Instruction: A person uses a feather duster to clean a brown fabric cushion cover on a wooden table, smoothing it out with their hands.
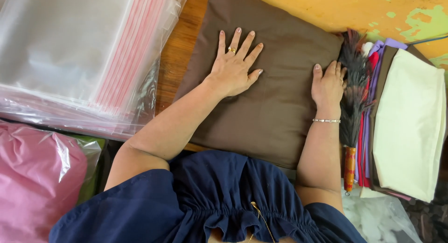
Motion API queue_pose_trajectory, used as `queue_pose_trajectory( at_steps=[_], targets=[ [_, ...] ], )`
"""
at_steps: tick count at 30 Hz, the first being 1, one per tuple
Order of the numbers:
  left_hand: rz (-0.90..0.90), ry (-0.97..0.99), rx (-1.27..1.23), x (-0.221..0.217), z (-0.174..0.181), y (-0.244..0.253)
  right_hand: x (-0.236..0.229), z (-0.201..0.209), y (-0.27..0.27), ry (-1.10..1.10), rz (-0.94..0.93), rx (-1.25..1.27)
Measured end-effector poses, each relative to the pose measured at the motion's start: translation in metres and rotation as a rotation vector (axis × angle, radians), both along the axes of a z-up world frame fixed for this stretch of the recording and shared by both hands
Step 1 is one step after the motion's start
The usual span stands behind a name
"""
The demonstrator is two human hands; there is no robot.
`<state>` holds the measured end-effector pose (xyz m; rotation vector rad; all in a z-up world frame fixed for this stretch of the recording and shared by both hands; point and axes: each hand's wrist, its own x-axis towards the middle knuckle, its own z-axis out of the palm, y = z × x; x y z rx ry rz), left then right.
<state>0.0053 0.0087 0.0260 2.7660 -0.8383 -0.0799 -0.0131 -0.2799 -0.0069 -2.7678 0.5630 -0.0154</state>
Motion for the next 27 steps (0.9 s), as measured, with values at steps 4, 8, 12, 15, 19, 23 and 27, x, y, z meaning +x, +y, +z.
queue_pose_trajectory(
  at_steps=[4, 8, 12, 15, 19, 23, 27],
  targets=[
    [0.018, 0.009, 0.037, 0.0, -0.002, -0.002, -0.018, 0.02, 0.055, -0.353, 0.354, -0.21],
    [0.01, -0.035, -0.009, -0.001, -0.013, -0.002, -0.04, 0.02, 0.124, -0.106, 0.747, -0.031],
    [-0.01, -0.029, 0.002, -0.001, -0.006, 0.002, -0.008, 0.01, 0.071, -0.101, 0.617, -0.158],
    [-0.022, 0.002, 0.006, -0.003, 0.001, 0.005, -0.001, 0.007, 0.038, 0.001, 0.331, -0.157],
    [-0.011, 0.007, 0.02, 0.0, -0.002, 0.002, -0.017, 0.016, 0.042, -0.121, 0.182, -0.2],
    [0.001, -0.009, 0.01, -0.001, -0.006, 0.0, -0.041, 0.034, 0.091, -0.446, 0.581, -0.19],
    [0.003, -0.019, 0.001, -0.001, -0.009, 0.002, -0.038, 0.025, 0.116, -0.128, 0.772, -0.025]
  ],
)
